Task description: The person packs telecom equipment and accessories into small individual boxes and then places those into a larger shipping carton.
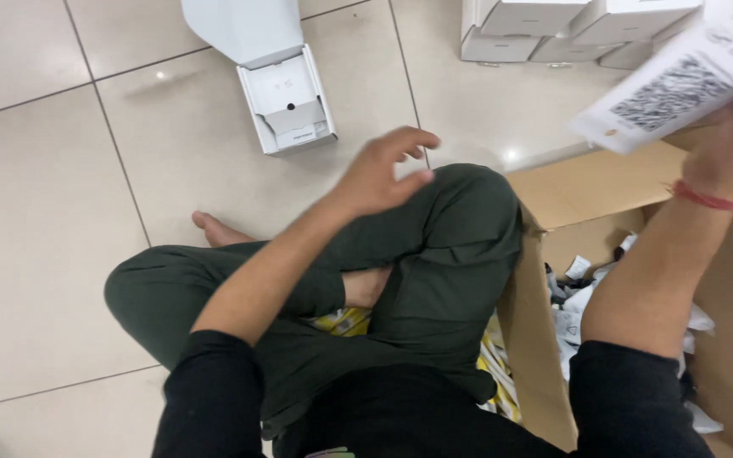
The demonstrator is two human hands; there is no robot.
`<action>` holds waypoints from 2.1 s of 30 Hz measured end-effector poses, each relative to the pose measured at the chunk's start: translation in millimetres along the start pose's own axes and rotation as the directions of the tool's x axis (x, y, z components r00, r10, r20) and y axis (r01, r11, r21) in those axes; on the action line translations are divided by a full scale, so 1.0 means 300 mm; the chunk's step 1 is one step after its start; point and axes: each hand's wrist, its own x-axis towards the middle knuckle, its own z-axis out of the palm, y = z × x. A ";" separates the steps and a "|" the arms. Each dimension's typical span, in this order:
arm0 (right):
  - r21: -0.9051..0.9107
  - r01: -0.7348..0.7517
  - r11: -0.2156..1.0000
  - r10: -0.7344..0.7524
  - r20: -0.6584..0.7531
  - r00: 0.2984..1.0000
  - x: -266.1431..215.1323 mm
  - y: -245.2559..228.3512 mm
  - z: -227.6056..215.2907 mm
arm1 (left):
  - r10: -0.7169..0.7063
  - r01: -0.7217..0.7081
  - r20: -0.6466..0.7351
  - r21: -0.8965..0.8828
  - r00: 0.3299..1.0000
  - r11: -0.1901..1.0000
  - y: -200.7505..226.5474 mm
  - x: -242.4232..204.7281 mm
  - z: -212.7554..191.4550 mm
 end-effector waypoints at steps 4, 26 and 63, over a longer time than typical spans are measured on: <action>-0.067 0.170 0.983 -0.139 0.330 0.934 0.016 0.074 0.575 | -0.148 0.155 -0.221 0.015 0.964 0.988 -0.072 -0.189 -0.347; -0.072 -0.341 0.937 0.310 0.618 0.722 -0.265 0.436 1.383 | -0.387 0.389 -0.446 -0.091 0.807 0.917 -0.422 -0.282 -0.560; -0.725 0.343 0.597 0.220 0.559 0.800 -0.422 0.469 1.345 | -0.155 0.431 -0.458 0.595 0.875 0.679 -0.641 -0.298 -0.451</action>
